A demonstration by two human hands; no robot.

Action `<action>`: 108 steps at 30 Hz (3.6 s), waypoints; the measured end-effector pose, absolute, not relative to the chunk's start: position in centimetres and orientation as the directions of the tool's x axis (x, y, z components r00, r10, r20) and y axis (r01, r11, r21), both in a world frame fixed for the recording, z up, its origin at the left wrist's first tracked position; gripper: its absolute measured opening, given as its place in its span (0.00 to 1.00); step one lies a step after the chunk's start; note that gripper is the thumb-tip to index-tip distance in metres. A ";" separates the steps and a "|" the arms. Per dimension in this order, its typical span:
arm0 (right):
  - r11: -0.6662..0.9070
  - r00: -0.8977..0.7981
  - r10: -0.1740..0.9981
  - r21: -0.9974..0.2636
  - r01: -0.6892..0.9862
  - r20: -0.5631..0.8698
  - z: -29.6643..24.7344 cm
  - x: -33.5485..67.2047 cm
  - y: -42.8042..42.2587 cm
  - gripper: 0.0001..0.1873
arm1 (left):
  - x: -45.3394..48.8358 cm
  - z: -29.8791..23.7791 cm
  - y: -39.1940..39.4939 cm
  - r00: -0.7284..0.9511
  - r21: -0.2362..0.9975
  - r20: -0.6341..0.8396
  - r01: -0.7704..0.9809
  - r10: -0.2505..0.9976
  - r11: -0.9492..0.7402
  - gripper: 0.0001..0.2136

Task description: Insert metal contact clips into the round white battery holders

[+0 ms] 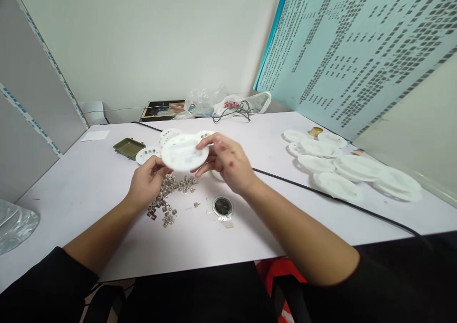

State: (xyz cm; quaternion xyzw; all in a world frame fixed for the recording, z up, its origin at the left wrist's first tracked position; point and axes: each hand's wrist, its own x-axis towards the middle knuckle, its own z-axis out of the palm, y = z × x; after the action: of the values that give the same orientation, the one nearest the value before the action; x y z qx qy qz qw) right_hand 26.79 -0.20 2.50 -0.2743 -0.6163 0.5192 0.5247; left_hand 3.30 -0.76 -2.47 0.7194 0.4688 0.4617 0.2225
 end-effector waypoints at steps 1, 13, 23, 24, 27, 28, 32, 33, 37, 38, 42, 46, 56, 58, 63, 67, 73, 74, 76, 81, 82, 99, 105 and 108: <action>0.323 -0.301 0.880 -0.927 -0.189 0.368 1.9 26.1 -0.1 0.28 | 3.3 -2.5 -0.6 0.088 0.785 0.461 0.424 0.883 -0.452 0.03; 0.179 -0.317 0.917 -0.960 -0.214 0.241 -4.6 23.7 -0.9 0.30 | 2.9 -2.6 0.3 -0.180 0.907 0.393 0.236 0.902 -0.348 0.08; 0.246 -0.203 0.943 -0.963 -0.110 0.264 -4.8 24.4 -0.3 0.25 | 3.3 -2.5 -0.6 -0.048 0.839 0.447 0.367 0.893 -0.401 0.09; 0.250 -0.202 0.942 -0.962 -0.114 0.269 -4.8 24.4 -0.3 0.25 | 3.3 -2.5 -0.7 -0.040 0.830 0.457 0.378 0.889 -0.410 0.08; 0.261 -0.197 0.940 -0.958 -0.119 0.280 -5.0 24.4 -0.2 0.25 | 3.4 -2.4 -0.8 -0.016 0.805 0.479 0.408 0.878 -0.432 0.07; 0.262 -0.194 0.940 -0.958 -0.118 0.281 -5.0 24.4 -0.2 0.24 | 3.4 -2.4 -0.9 -0.014 0.796 0.486 0.420 0.874 -0.436 0.07; 0.262 -0.181 0.942 -0.957 -0.128 0.282 -5.1 24.3 -0.2 0.25 | 3.4 -2.1 -1.0 -0.007 0.761 0.527 0.449 0.850 -0.468 0.06; 0.260 -0.182 0.942 -0.956 -0.133 0.281 -5.0 24.3 -0.2 0.26 | 3.4 -2.1 -1.0 -0.001 0.755 0.536 0.448 0.844 -0.479 0.05; 0.258 -0.198 0.940 -0.958 -0.127 0.279 -5.0 24.4 -0.1 0.25 | 3.2 -2.2 -0.9 0.034 0.715 0.575 0.465 0.818 -0.522 0.04; 0.262 -0.201 0.938 -0.957 -0.122 0.283 -5.0 24.5 -0.1 0.25 | 3.2 -2.2 -0.9 0.050 0.697 0.588 0.475 0.807 -0.537 0.04; 0.282 -0.201 0.933 -0.953 -0.109 0.299 -5.0 24.5 0.0 0.25 | 3.1 -2.3 -0.7 0.109 0.633 0.630 0.501 0.769 -0.590 0.03; 0.286 -0.195 0.932 -0.950 -0.126 0.306 -5.0 24.5 0.0 0.25 | 3.0 -2.4 -0.5 0.146 0.599 0.659 0.491 0.738 -0.633 0.02; 0.329 -0.235 0.912 -0.942 -0.067 0.336 -5.3 24.6 -0.3 0.24 | 3.1 -2.5 -0.6 0.077 0.660 0.625 0.480 0.777 -0.578 0.03; 0.332 -0.245 0.909 -0.941 -0.063 0.337 -5.2 24.6 -0.4 0.24 | 3.1 -2.5 -0.6 0.076 0.664 0.624 0.474 0.778 -0.579 0.04; 0.343 -0.267 0.900 -0.938 -0.059 0.346 -5.1 24.6 -0.4 0.23 | 3.1 -2.5 -0.6 0.087 0.672 0.618 0.459 0.782 -0.582 0.04; 0.321 -0.258 0.910 -0.946 -0.052 0.323 -4.8 24.8 -0.2 0.23 | 3.2 -2.4 -0.7 0.087 0.680 0.616 0.444 0.783 -0.584 0.03; 0.225 -0.241 0.937 -0.964 -0.140 0.254 -4.3 24.8 -0.3 0.25 | 3.3 -2.4 -0.7 0.073 0.663 0.632 0.463 0.771 -0.588 0.03; 0.218 -0.240 0.939 -0.965 -0.144 0.248 -4.3 24.7 -0.3 0.25 | 3.3 -2.4 -0.7 0.076 0.659 0.636 0.464 0.768 -0.592 0.03; 0.217 -0.247 0.937 -0.965 -0.149 0.249 -4.4 24.7 -0.3 0.27 | 3.2 -2.4 -0.7 0.082 0.651 0.644 0.464 0.761 -0.601 0.03; 0.228 -0.250 0.933 -0.962 -0.153 0.261 -4.6 24.7 -0.1 0.29 | 3.2 -2.3 -0.7 0.094 0.644 0.645 0.466 0.758 -0.606 0.02; 0.231 -0.248 0.933 -0.961 -0.150 0.263 -4.6 24.7 -0.1 0.30 | 3.2 -2.3 -0.7 0.095 0.646 0.642 0.466 0.761 -0.604 0.01; 0.379 -0.281 0.883 -0.924 -0.042 0.375 -4.5 24.6 -1.0 0.27 | 3.1 -2.3 -0.6 0.096 0.658 0.616 0.483 0.782 -0.578 0.01; 0.383 -0.307 0.873 -0.922 -0.048 0.379 -4.3 24.7 -1.2 0.27 | 3.2 -2.2 -0.7 0.087 0.637 0.645 0.487 0.759 -0.597 0.03; 0.381 -0.291 0.878 -0.923 -0.057 0.381 -4.3 24.7 -1.2 0.27 | 3.2 -2.1 -0.7 0.098 0.622 0.662 0.480 0.743 -0.618 0.04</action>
State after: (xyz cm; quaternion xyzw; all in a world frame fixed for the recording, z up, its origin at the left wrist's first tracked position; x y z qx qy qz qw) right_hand 24.70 -1.18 -4.28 -0.3117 -0.6582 0.4607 0.5073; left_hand 3.22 -0.73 -2.13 0.7305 0.4187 0.5248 0.1250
